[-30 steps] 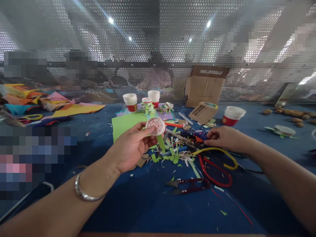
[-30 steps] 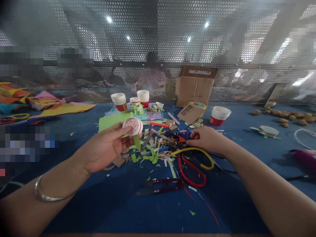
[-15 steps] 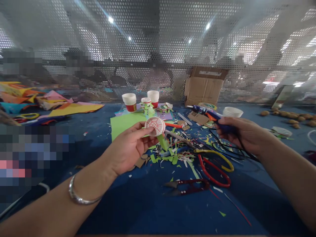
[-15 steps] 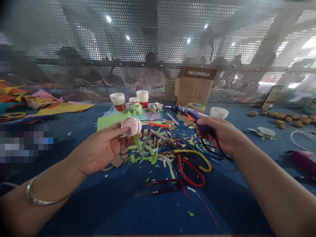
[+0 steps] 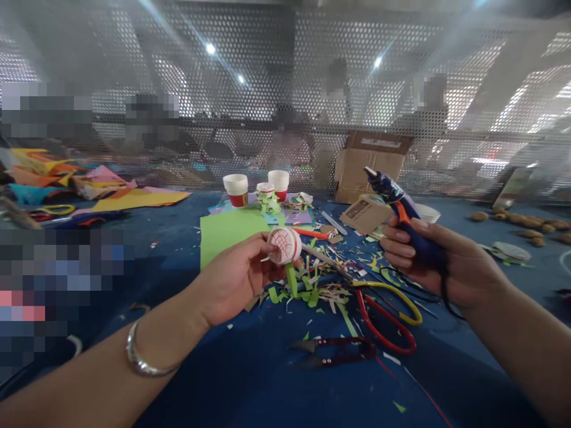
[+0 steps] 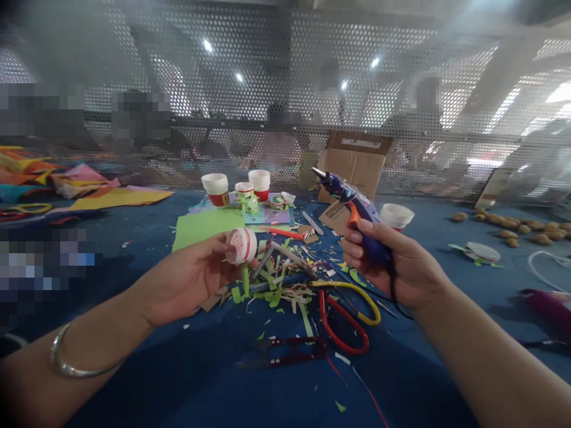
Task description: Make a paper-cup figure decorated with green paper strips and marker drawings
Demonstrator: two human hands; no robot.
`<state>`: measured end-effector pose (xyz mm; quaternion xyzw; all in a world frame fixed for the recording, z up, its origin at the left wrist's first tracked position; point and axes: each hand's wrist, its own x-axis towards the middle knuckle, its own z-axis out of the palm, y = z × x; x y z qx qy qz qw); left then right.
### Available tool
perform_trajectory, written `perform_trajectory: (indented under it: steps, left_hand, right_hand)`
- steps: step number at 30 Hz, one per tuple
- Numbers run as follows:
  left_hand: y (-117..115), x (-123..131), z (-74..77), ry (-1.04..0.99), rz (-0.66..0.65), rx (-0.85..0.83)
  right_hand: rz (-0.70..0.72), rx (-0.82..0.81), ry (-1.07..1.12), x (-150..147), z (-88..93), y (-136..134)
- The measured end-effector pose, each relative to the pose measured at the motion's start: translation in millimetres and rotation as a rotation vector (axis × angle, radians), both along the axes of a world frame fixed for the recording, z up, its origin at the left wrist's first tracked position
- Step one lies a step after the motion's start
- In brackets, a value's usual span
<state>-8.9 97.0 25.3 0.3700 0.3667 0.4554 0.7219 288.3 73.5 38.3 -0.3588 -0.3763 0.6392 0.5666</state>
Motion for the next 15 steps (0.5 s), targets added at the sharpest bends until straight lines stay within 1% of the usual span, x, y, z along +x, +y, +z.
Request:
perform_trajectory:
  steps: [5,9,12,15]
  left_hand:
    - [-3.1,1.3,-1.5,0.001,-0.022,0.021]
    - [-3.2,2.2,-0.1,0.019,-0.026,0.026]
    - [-2.6,2.3,0.5,0.033,-0.047,0.036]
    - [-2.1,1.6,-1.3,0.047,-0.046,0.027]
  right_hand:
    - [0.023,0.079,0.031,-7.0,-1.5,-2.3]
    - [0.045,0.087,0.012,-10.2,-1.0,-5.5]
    - [0.061,0.085,-0.131,-9.6,-2.8,-7.5]
    - [0.062,0.075,-0.339,-9.2,-7.0,-9.5]
